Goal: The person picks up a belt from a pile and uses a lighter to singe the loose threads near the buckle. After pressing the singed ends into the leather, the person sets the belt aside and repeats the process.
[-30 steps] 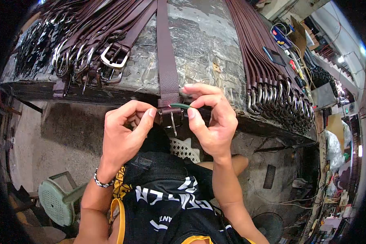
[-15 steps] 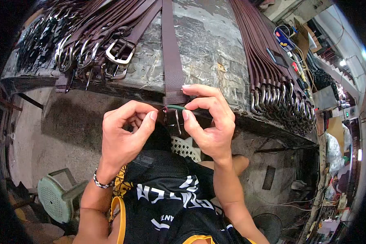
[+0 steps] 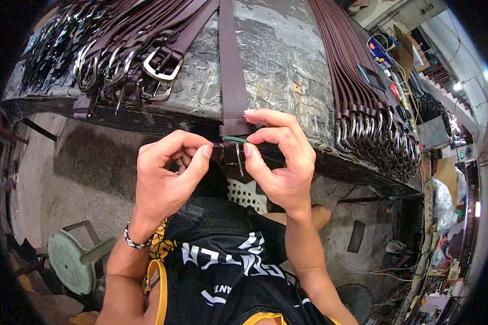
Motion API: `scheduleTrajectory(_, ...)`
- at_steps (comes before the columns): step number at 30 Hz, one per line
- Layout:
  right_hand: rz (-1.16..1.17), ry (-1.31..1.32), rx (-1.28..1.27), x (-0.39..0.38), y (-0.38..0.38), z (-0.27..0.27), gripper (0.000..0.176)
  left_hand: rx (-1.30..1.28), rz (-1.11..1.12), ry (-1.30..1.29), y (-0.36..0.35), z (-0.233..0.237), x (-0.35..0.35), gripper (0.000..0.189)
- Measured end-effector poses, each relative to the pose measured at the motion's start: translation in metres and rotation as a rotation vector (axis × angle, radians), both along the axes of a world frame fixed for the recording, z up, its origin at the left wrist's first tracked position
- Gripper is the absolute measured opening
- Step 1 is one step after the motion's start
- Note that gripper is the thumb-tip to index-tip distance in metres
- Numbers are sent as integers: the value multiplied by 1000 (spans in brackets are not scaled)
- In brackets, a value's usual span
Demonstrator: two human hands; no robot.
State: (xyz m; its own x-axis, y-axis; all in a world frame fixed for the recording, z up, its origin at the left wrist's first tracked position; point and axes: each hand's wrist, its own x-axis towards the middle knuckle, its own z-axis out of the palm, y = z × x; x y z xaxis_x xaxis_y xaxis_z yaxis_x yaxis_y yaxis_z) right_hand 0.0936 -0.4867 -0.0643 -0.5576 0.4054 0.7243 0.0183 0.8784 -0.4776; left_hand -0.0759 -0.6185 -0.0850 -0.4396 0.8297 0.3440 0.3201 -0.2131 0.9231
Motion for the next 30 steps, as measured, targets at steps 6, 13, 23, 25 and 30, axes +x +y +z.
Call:
scheduleTrajectory(6, 31, 49, -51, 2, 2, 0, 18, -31, 62, 26, -5, 0, -9, 11)
scheduleTrajectory(13, 154, 264, -354, 17, 20, -1, 12, -235, 256, 236, -7, 4, -34, 36)
scheduleTrajectory(23, 65, 366, -510, 15, 16, -6, 9, 93, 203, 725, 45, 32, 37, 27)
scheduleTrajectory(25, 64, 369, -502, 13, 16, -7, 9, 18, 215, 737, 48, 37, 43, 23)
scheduleTrajectory(30, 91, 365, -466, 16, 17, -10, 11, 126, 159, 692, 46, 31, 38, 16)
